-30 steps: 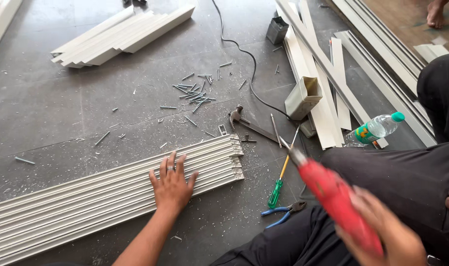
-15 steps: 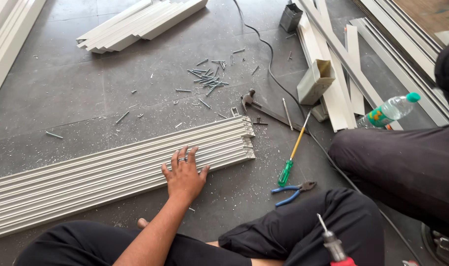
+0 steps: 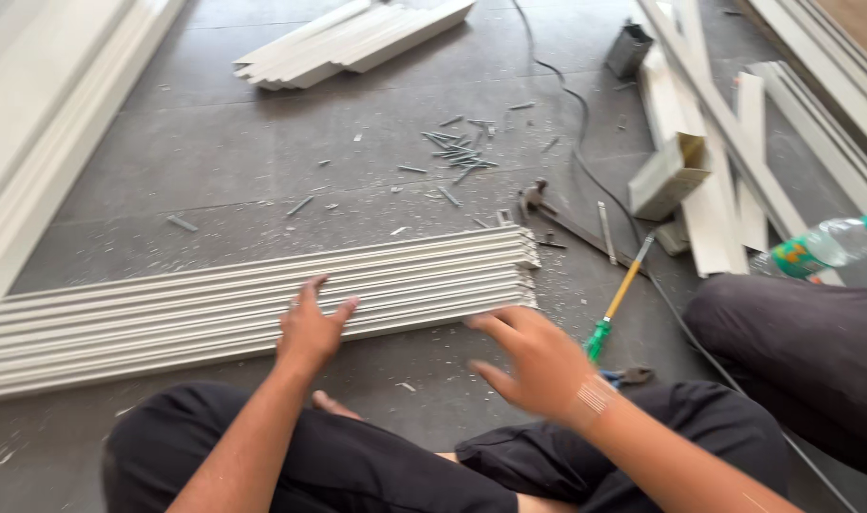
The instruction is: The person uses a red corded drill to drive screws into a stack of white metal profiles laid on the floor. They hold the profiles steady with one hand while operating the drill with the other, then briefly reposition the stack before continuing to drill.
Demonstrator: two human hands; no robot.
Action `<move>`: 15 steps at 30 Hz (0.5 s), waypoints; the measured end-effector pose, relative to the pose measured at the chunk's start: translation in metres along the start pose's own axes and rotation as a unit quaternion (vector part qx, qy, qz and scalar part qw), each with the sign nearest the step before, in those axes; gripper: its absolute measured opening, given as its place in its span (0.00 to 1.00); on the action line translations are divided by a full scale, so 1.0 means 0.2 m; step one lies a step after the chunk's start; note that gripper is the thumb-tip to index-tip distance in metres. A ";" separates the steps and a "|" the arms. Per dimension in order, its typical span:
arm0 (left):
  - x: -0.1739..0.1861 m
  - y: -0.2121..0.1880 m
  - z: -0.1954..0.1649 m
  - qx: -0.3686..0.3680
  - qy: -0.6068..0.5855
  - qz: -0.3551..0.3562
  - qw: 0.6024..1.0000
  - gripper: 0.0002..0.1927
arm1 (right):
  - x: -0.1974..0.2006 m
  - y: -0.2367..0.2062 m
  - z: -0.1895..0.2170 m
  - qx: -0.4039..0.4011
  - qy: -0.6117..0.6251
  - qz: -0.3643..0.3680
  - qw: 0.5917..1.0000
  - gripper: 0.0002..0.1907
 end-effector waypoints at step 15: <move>0.35 -0.15 0.49 0.411 -0.319 -0.342 0.783 0.52 | -0.71 0.59 -0.12 -0.038 -0.225 0.142 0.963 0.38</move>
Point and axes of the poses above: each hand's wrist, its own y-axis towards the middle knuckle, its own x-axis out of the back of the hand, z = x × y, the point moved 10 cm from there along y, towards the middle knuckle, and after that the axes turned 3 degrees about -y, right-handed, at the moved point
